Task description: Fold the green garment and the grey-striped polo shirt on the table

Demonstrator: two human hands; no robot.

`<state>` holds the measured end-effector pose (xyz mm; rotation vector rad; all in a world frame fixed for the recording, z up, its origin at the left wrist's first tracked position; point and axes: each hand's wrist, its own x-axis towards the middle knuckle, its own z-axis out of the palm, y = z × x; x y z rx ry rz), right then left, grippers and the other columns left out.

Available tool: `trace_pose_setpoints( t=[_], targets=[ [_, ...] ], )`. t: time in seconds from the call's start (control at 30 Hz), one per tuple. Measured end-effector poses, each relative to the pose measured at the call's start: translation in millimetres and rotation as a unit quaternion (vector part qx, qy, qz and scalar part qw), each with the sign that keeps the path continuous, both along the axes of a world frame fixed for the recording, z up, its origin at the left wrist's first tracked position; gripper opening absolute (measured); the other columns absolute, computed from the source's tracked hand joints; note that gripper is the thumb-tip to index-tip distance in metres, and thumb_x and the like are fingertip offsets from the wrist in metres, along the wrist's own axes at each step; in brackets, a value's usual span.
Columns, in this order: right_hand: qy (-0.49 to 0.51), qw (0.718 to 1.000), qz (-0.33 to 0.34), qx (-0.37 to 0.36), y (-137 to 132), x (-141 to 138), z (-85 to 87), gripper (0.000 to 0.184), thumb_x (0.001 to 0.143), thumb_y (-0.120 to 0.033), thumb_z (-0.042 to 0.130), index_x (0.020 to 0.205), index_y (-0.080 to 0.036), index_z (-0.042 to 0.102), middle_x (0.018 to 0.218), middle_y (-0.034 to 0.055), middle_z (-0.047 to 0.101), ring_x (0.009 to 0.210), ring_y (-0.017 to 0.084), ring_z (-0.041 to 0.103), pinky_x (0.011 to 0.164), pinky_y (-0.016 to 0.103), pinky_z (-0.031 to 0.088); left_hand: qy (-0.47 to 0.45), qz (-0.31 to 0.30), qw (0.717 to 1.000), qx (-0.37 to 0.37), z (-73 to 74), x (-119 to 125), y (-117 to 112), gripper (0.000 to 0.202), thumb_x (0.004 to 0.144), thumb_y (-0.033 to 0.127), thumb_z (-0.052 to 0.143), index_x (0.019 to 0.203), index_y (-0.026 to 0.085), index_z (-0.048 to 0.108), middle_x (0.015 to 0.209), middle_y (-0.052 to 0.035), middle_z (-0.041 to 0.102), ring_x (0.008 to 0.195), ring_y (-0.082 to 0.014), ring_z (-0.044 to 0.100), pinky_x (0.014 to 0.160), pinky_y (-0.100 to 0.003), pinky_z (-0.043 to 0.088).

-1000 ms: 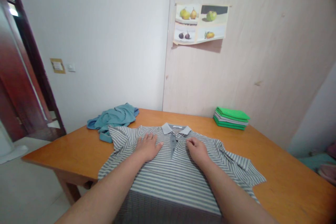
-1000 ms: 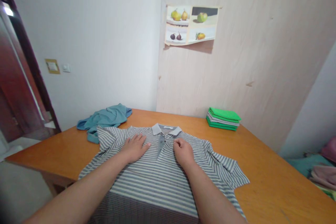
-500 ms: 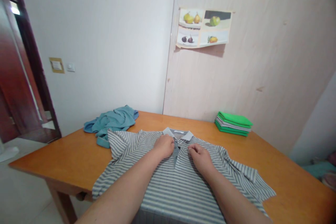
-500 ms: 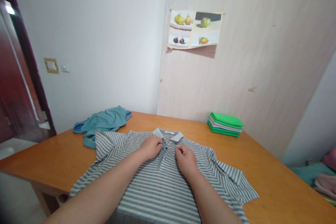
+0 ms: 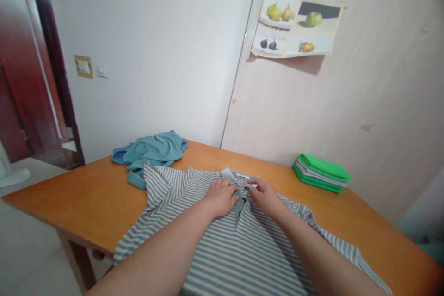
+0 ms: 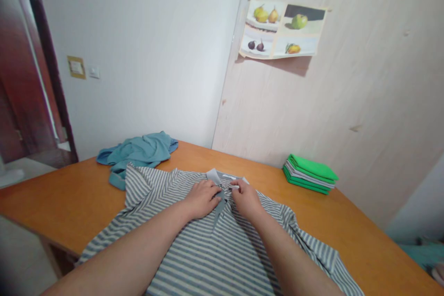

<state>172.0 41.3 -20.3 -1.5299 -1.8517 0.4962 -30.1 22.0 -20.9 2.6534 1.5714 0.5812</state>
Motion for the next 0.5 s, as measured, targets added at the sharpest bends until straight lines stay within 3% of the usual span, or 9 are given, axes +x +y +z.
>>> trace_pose_setpoints(
  t=[0.07, 0.17, 0.37, 0.5],
  targets=[
    [-0.030, 0.999, 0.017, 0.004, 7, -2, 0.7, 0.047, 0.074, -0.017, 0.053, 0.119, -0.022, 0.067, 0.077, 0.0006, 0.070, 0.072, 0.018, 0.062, 0.069, 0.026, 0.044, 0.000, -0.002, 1.000, 0.000, 0.5, 0, -2, 0.038, 0.094, 0.047, 0.044, 0.121, 0.029, 0.064, 0.118, -0.0094, 0.060, 0.111, -0.0315, 0.054, 0.092, -0.048, 0.043],
    [-0.067, 0.997, 0.035, 0.000, 10, -4, -2.2, 0.048, 0.069, -0.013, 0.057, 0.112, -0.027, 0.071, 0.097, 0.0013, 0.074, 0.091, 0.020, 0.064, 0.081, 0.027, 0.042, 0.000, -0.006, 1.000, -0.002, 0.6, 0, -3, 0.039, 0.093, 0.050, 0.044, 0.118, 0.028, 0.064, 0.119, -0.0094, 0.060, 0.112, -0.0316, 0.053, 0.094, -0.048, 0.042],
    [-0.090, 0.996, 0.010, -0.010, 13, 1, -12.6, 0.012, 0.073, -0.021, 0.057, 0.082, -0.024, 0.065, 0.065, -0.0013, 0.063, 0.067, 0.018, 0.057, 0.063, 0.026, 0.036, -0.011, -0.002, 1.000, -0.018, -1.3, 1, -3, 0.042, 0.089, 0.054, 0.048, 0.119, 0.028, 0.063, 0.121, -0.0088, 0.059, 0.113, -0.0318, 0.051, 0.095, -0.047, 0.040],
    [-0.045, 0.999, 0.020, -0.006, 16, 5, -16.7, 0.010, 0.079, -0.030, 0.051, 0.082, -0.023, 0.058, 0.063, -0.0025, 0.061, 0.062, 0.016, 0.055, 0.058, 0.025, 0.037, -0.018, 0.004, 1.000, -0.017, -1.5, 2, -4, 0.043, 0.088, 0.055, 0.049, 0.117, 0.028, 0.063, 0.120, -0.0093, 0.059, 0.113, -0.0319, 0.051, 0.095, -0.047, 0.040]
  ],
)
